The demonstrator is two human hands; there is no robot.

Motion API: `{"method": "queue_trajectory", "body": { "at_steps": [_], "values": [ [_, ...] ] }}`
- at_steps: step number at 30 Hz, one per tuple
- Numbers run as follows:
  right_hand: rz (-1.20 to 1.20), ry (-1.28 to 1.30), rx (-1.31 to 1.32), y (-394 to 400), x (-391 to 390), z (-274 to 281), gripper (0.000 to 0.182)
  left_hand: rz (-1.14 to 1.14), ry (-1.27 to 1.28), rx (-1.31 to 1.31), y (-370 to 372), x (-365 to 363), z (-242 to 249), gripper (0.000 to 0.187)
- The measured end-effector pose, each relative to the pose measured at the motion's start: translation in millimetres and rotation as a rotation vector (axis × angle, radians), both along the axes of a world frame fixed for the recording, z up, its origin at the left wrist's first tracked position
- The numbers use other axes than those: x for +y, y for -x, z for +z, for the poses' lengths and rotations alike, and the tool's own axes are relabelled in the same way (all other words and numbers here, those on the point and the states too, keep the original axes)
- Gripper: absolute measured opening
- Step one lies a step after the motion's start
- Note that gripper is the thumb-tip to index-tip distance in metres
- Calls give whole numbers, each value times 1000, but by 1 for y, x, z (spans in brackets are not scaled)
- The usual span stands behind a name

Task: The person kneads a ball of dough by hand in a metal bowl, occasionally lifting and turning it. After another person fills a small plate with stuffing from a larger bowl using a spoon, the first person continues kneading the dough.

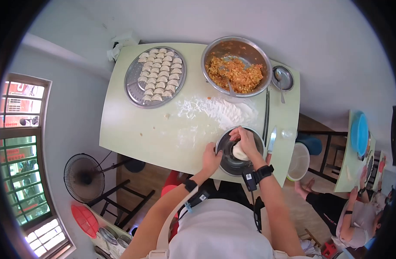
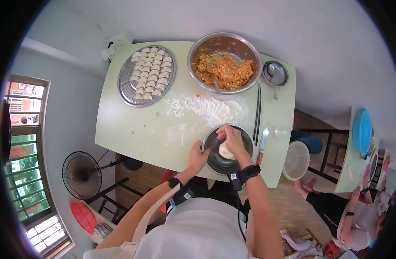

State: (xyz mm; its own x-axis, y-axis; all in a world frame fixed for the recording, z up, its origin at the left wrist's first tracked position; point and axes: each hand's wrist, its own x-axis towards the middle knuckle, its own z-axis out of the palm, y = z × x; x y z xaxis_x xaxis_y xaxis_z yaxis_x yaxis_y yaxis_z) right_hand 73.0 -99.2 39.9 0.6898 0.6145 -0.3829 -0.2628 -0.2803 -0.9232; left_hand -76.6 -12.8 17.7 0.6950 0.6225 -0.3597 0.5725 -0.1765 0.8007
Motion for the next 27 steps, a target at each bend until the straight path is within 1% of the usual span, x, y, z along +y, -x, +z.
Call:
{"method": "queue_trajectory", "body": {
  "at_steps": [1,2,4,5,6,8,9,10,12,13,14,16,17,18,20,21,23,24,26,27],
  "values": [
    [60,25,-108,1,-9,-7,44,-10,-3,1,3,3,5,26],
    [54,24,-109,6,-14,-13,44,20,30,-43,1,7,9,29],
    [-7,-109,5,15,-20,-16,46,49,63,-91,-11,13,10,31],
    [-49,-164,144,16,-23,-17,42,0,-42,-171,-21,15,10,33],
    [-48,-165,143,16,-21,-9,42,-49,-147,-251,-31,16,9,34],
    [-280,-254,147,16,-20,11,38,-88,-145,-276,-43,21,2,32],
    [-304,-90,95,11,-22,16,31,-134,-156,-276,-46,23,-4,30],
    [-314,-85,94,12,-28,17,31,-178,-165,-277,-47,22,-10,28],
    [163,514,-703,14,-40,19,23,-208,-140,-303,-44,23,-16,27],
    [297,624,-903,24,-44,14,18,-232,-120,-326,-43,21,-17,27],
    [295,629,-903,31,-48,12,18,-234,-117,-329,-42,18,-17,27],
    [443,898,-1034,44,-42,20,22,-141,-97,-318,-34,15,-10,23],
    [405,897,-1101,43,-42,8,22,-138,-100,-316,-33,14,-10,23],
    [406,895,-1102,40,-39,5,22,-130,-115,-296,-32,11,-10,23],
    [265,858,-965,32,-33,-1,18,-122,-126,-274,-29,7,-11,24],
    [266,857,-967,26,-28,8,18,-104,-145,-285,-29,6,-12,23],
    [227,776,-197,17,-20,35,20,-81,-162,-300,-30,5,-14,22],
    [230,778,-199,21,-21,28,20,-77,-161,-309,-30,5,-15,22],
    [249,727,-759,37,-28,9,20,-69,-158,-315,-29,5,-14,22],
    [253,728,-759,42,-33,8,20,-87,-141,-297,-29,6,-12,22]
  ]
}}
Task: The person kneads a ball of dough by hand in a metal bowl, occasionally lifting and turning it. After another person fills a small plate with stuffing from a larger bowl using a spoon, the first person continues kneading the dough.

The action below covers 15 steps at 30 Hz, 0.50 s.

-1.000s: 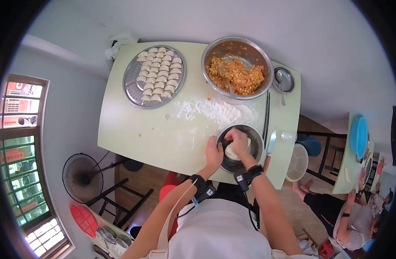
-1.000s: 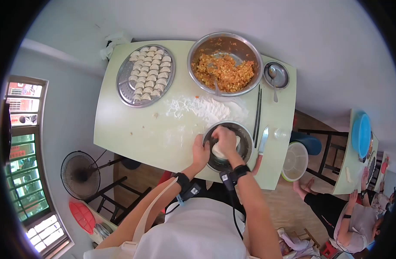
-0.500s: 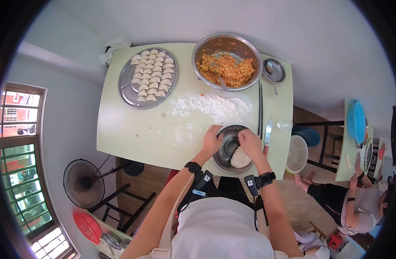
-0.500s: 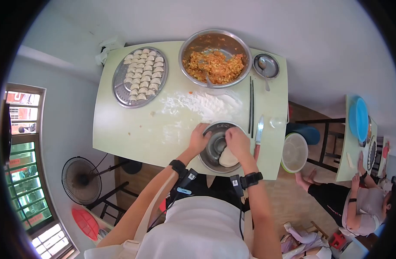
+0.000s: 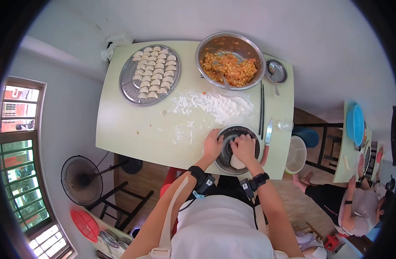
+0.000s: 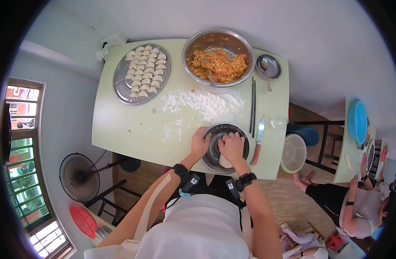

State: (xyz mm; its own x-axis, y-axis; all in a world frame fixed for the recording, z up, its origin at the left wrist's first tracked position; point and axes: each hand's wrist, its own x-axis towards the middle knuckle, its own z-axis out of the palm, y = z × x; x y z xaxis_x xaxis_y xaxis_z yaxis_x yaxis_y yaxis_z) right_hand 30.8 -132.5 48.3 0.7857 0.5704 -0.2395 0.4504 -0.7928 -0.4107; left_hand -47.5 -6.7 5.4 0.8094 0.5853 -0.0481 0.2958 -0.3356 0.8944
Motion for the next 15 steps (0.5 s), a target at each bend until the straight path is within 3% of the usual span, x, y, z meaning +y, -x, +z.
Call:
{"method": "queue_trajectory", "body": {
  "at_steps": [2,6,11,15],
  "values": [
    [229,-139,-273,10,-10,-1,21,-18,14,23,0,1,0,22],
    [297,-161,-111,34,-12,10,21,-12,29,-7,-1,-2,-3,22],
    [172,-217,-174,41,1,-17,23,-44,50,-1,-2,3,3,20],
    [143,-427,-261,30,1,-31,20,-80,93,8,-4,2,1,20]
  ]
}}
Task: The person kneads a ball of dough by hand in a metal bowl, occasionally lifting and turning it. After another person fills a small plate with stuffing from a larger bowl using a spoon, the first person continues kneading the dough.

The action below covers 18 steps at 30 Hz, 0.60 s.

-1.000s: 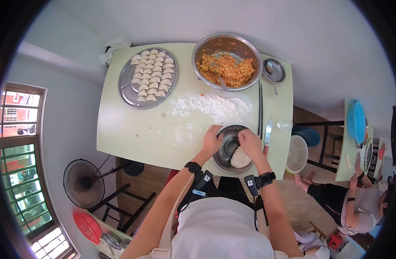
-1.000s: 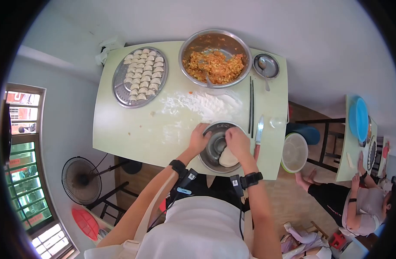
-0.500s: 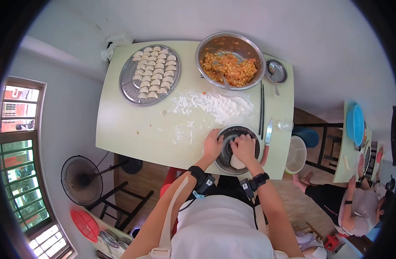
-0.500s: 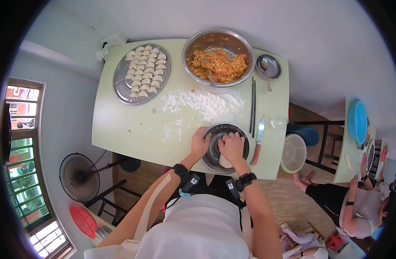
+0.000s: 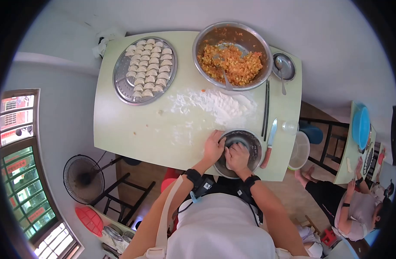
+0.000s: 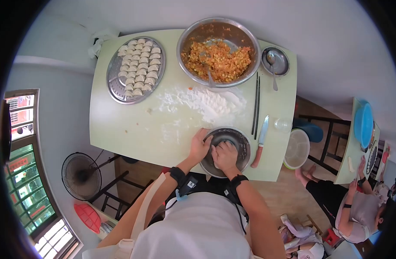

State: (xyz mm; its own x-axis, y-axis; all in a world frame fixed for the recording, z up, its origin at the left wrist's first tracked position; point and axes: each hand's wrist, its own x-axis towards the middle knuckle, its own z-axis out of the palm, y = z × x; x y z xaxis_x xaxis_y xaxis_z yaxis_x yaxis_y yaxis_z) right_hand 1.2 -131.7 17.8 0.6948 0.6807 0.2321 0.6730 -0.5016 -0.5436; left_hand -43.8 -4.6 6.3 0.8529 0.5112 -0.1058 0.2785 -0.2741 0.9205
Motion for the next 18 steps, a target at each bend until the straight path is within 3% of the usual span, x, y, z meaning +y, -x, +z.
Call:
{"method": "queue_trajectory", "body": {
  "at_steps": [9,13,16,18],
  "values": [
    [225,-12,62,-33,16,-16,19,62,19,16,0,2,10,20],
    [184,-17,87,-37,24,-11,22,184,-110,-7,-4,1,3,19],
    [12,-52,-7,-27,19,8,29,206,-103,-17,-5,1,2,18],
    [32,-226,-21,-22,11,24,32,213,-108,-21,-7,-1,-3,17]
  ]
}}
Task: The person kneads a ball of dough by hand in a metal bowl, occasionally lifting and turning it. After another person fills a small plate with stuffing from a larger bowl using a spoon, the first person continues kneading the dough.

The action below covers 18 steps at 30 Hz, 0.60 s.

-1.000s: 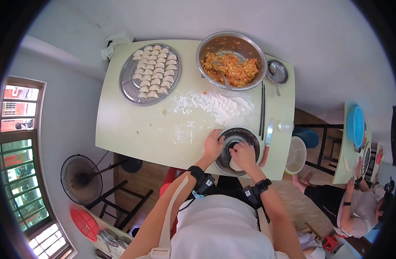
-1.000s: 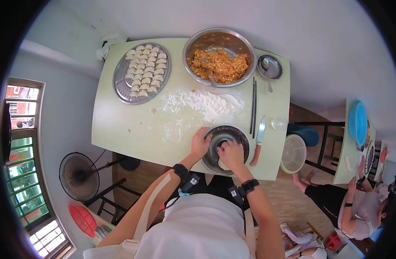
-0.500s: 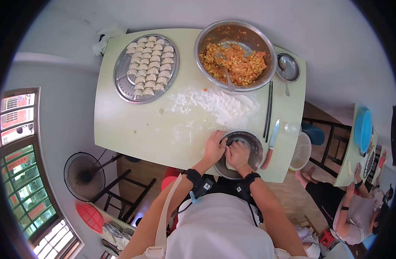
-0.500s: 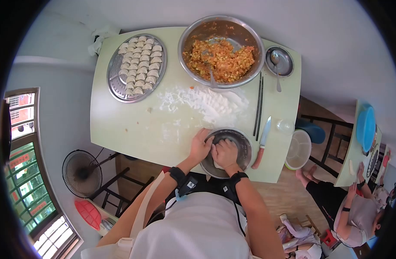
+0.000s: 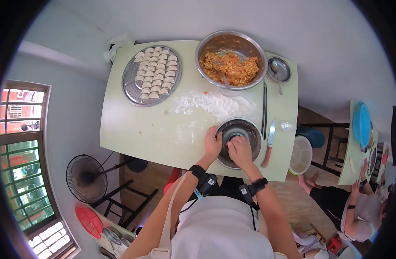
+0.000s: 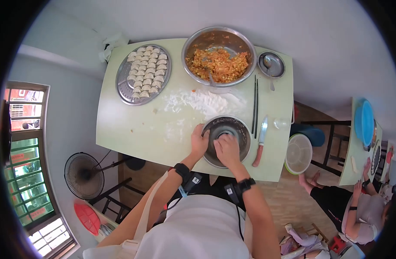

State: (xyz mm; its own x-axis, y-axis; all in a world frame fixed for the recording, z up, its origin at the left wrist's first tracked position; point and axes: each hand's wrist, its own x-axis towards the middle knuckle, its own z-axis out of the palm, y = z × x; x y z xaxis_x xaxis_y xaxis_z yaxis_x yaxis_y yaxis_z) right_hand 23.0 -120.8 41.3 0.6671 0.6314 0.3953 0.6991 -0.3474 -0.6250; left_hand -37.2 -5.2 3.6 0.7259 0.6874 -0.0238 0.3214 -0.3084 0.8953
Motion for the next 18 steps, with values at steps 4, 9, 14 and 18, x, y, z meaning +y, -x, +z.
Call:
{"method": "queue_trajectory", "body": {
  "at_steps": [4,9,14,18],
  "values": [
    [-28,155,279,1,-24,23,31,12,32,26,2,0,4,17],
    [-167,431,113,18,-8,16,28,36,-39,15,2,-2,1,17],
    [-133,446,-68,23,-5,-5,22,31,16,38,6,-3,-4,19],
    [-185,411,-65,16,10,-11,21,6,-40,18,3,1,1,19]
  ]
}}
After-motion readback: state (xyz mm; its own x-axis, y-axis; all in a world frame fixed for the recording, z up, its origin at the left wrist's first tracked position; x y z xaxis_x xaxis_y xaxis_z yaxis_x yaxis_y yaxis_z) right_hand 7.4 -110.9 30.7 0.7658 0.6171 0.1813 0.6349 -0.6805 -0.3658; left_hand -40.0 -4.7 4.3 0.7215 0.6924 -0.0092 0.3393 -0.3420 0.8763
